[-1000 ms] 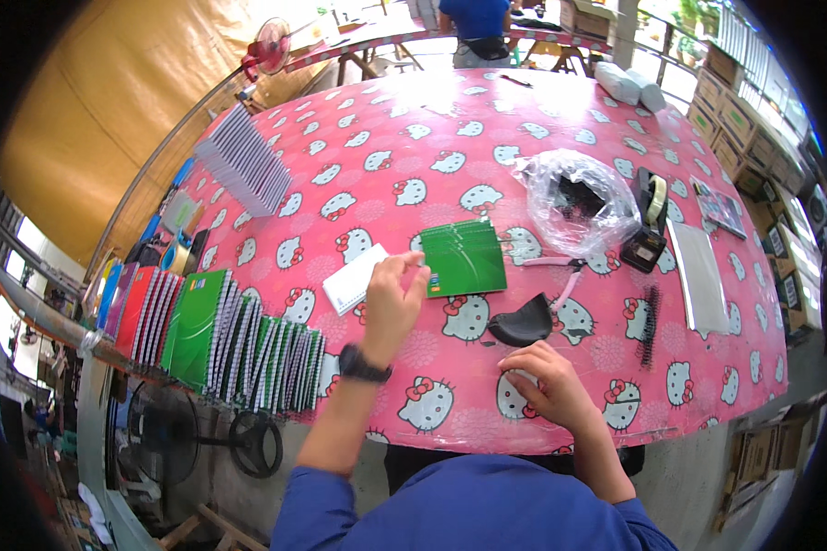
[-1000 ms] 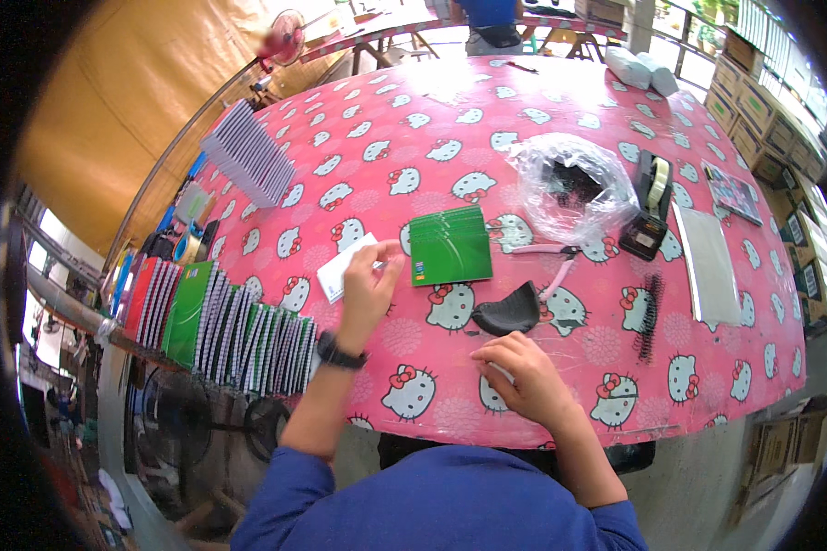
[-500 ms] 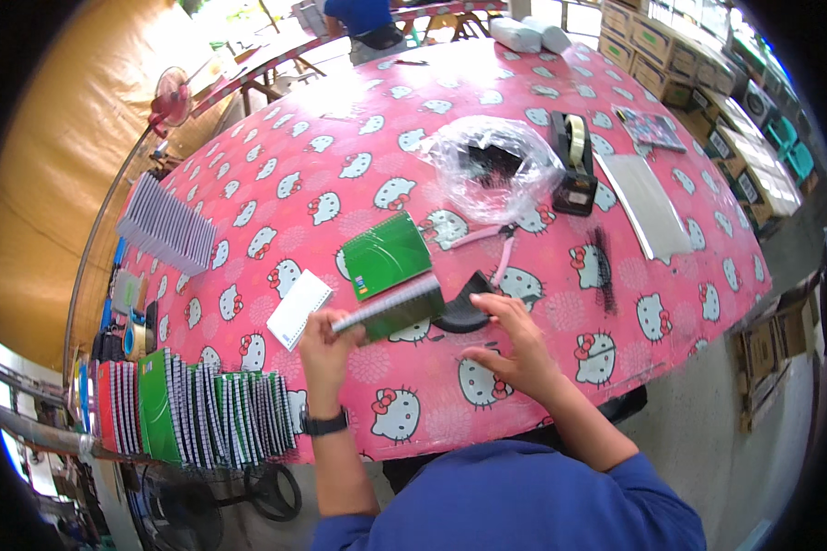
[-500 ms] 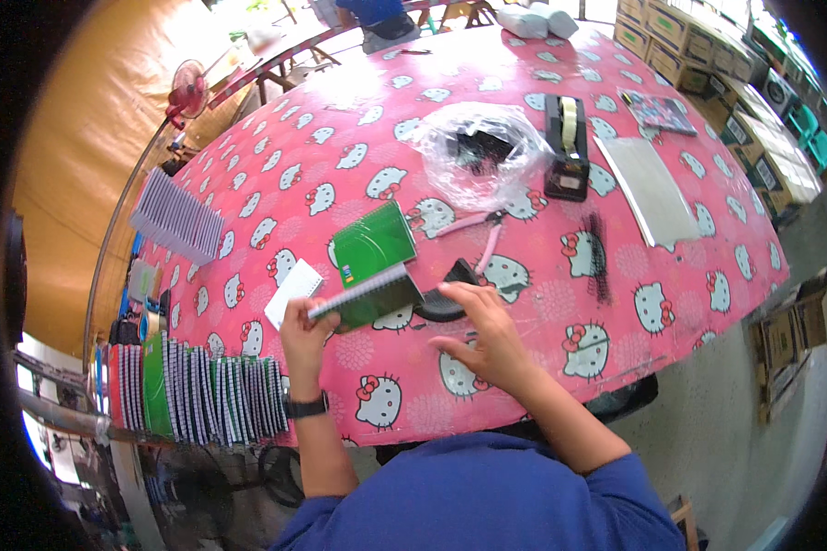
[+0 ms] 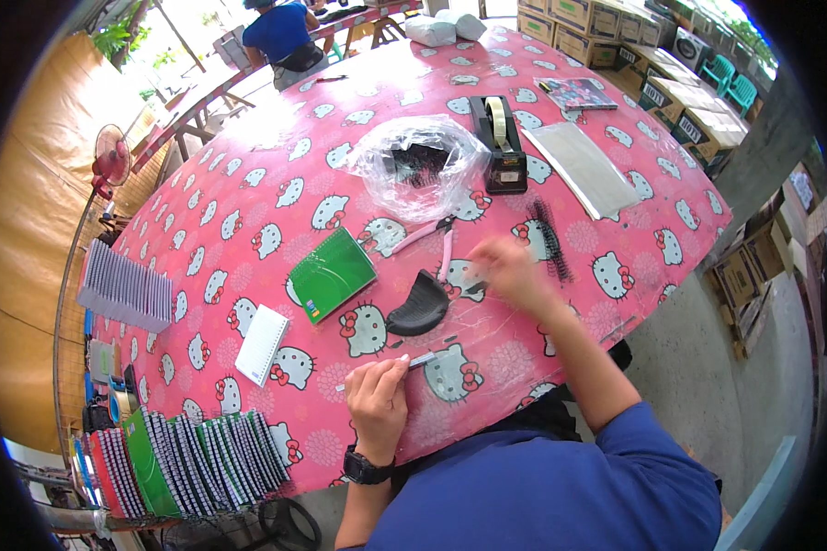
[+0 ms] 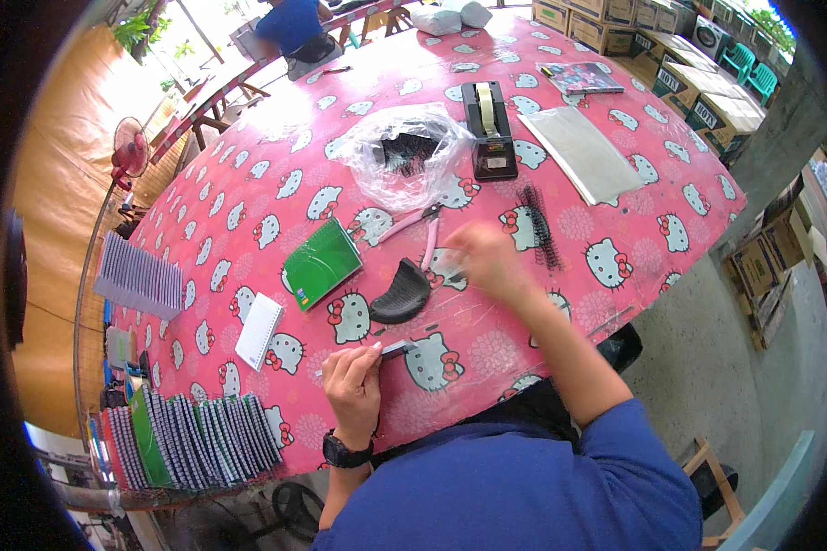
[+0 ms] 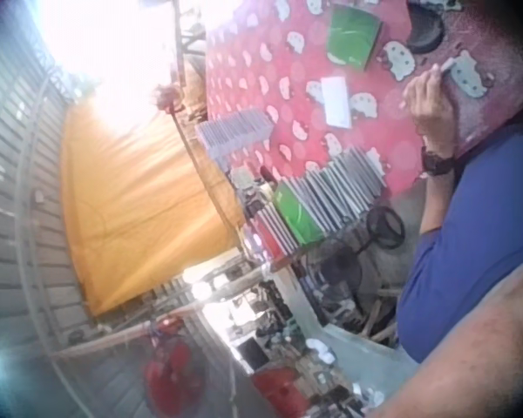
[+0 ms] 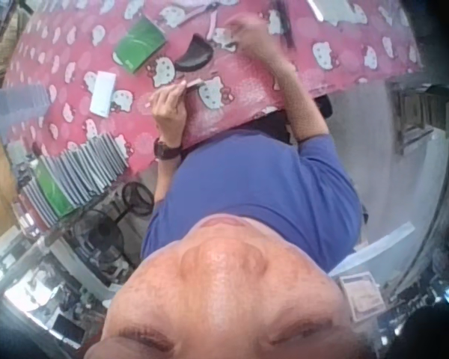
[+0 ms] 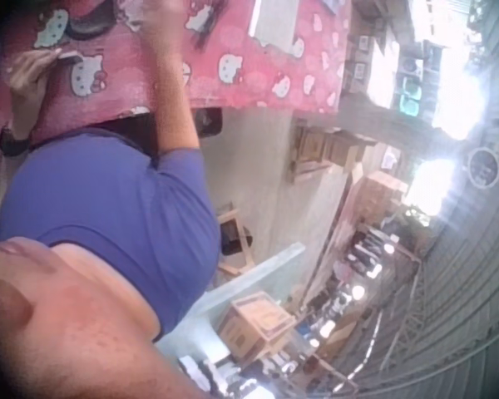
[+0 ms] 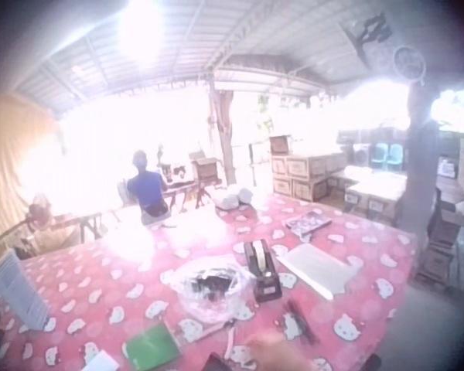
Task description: The person manually assembles notebooks by picking up a green cover and a stack of paper, aligning them, and inserting a spiral binding wire into the pre-punched holes by hand.
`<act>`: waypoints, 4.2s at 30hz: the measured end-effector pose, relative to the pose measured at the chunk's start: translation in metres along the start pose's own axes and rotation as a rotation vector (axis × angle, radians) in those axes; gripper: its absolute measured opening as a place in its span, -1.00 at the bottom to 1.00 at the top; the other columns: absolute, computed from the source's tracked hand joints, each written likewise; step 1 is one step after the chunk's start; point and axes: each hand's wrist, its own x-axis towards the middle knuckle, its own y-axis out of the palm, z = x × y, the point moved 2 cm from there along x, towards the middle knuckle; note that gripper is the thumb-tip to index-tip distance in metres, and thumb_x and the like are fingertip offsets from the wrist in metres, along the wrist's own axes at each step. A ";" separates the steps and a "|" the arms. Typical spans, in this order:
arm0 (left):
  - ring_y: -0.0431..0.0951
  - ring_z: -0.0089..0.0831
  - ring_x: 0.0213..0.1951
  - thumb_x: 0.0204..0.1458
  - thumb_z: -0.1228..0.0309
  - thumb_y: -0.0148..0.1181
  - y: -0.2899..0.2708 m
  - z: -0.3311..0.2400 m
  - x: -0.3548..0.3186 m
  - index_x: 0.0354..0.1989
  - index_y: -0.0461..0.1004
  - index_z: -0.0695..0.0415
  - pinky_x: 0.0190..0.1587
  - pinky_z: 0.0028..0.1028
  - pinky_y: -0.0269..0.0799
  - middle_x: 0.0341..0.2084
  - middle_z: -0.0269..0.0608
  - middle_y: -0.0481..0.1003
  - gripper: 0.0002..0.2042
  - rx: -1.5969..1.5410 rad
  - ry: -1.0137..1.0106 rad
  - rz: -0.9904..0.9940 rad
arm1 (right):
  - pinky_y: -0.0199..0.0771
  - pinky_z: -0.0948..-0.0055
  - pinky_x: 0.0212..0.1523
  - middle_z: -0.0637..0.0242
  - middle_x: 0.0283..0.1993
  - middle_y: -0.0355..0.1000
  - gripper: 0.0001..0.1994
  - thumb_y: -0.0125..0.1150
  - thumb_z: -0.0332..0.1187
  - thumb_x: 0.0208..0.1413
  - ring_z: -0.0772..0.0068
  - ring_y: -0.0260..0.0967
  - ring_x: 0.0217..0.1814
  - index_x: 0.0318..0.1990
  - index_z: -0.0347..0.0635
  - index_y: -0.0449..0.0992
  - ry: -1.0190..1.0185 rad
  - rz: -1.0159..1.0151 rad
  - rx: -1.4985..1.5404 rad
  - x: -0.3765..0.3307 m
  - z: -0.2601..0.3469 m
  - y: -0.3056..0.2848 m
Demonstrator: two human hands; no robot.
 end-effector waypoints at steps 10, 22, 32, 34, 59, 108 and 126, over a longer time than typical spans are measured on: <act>0.42 -0.35 -0.37 -0.14 0.59 0.26 0.000 0.001 -0.001 -0.30 0.60 0.10 -0.29 -0.40 0.29 -0.46 -0.31 0.48 -0.81 -0.027 0.051 0.003 | 0.45 0.27 -0.12 0.06 -0.26 0.51 -0.76 0.29 -0.42 -0.09 0.10 0.48 -0.15 -0.22 -0.27 0.50 0.291 -0.116 -0.305 0.018 -0.057 -0.040; 0.42 -0.38 -0.36 -0.17 0.46 0.31 0.006 0.001 0.007 -0.29 0.58 0.02 -0.29 -0.39 0.24 -0.46 -0.40 0.47 -0.79 -0.061 0.009 0.005 | 0.40 0.43 -0.29 0.22 -0.36 0.37 -0.63 0.03 -0.60 0.04 0.37 0.34 -0.39 0.04 -0.18 0.44 -0.072 -0.059 -0.100 0.007 0.025 -0.053; 0.41 -0.37 -0.35 -0.19 0.45 0.31 0.006 0.004 0.009 -0.28 0.58 0.03 -0.25 -0.37 0.25 -0.46 -0.39 0.46 -0.78 -0.052 0.013 0.055 | 0.39 0.43 -0.26 0.26 -0.28 0.39 -0.74 0.21 -0.52 0.00 0.34 0.39 -0.26 -0.10 -0.14 0.54 -0.007 0.500 0.231 -0.045 0.071 0.001; 0.41 -0.37 -0.35 -0.19 0.47 0.30 0.004 0.005 0.010 -0.28 0.58 0.03 -0.25 -0.37 0.26 -0.46 -0.39 0.46 -0.77 -0.060 0.024 0.053 | 0.40 0.40 -0.26 0.26 -0.28 0.39 -0.75 0.23 -0.57 -0.05 0.30 0.40 -0.25 -0.16 -0.14 0.54 -0.061 0.520 0.289 -0.042 0.075 0.002; 0.42 -0.35 -0.34 -0.16 0.46 0.28 0.004 0.006 0.012 -0.33 0.58 0.02 -0.25 -0.37 0.25 -0.48 -0.38 0.46 -0.83 -0.122 -0.013 0.122 | 0.40 0.34 -0.15 0.34 -0.23 0.40 -0.84 0.13 -0.66 -0.08 0.25 0.36 -0.13 -0.36 -0.17 0.48 -0.377 0.436 0.192 -0.046 0.073 0.015; 0.43 -0.47 -0.23 -0.40 0.29 0.44 -0.002 0.018 -0.006 -0.53 0.50 -0.05 0.26 0.06 -0.25 -0.51 -0.51 0.45 -0.76 -0.002 -0.001 0.164 | 0.38 0.31 -0.02 0.27 -0.12 0.47 -0.71 0.29 -0.54 -0.32 0.19 0.41 -0.06 -0.30 -0.14 0.54 -0.272 0.618 0.271 -0.046 0.074 0.008; 0.42 -0.40 -0.21 -0.42 0.53 0.50 -0.004 0.046 -0.020 0.08 0.18 0.15 -0.07 -0.42 0.34 -0.16 -0.18 0.32 -0.22 -0.439 -0.265 -0.171 | 0.35 0.31 -0.05 0.38 -0.21 0.51 -0.65 0.29 -0.57 -0.39 0.22 0.38 -0.07 -0.30 -0.09 0.55 -0.391 0.727 0.384 -0.029 0.101 0.033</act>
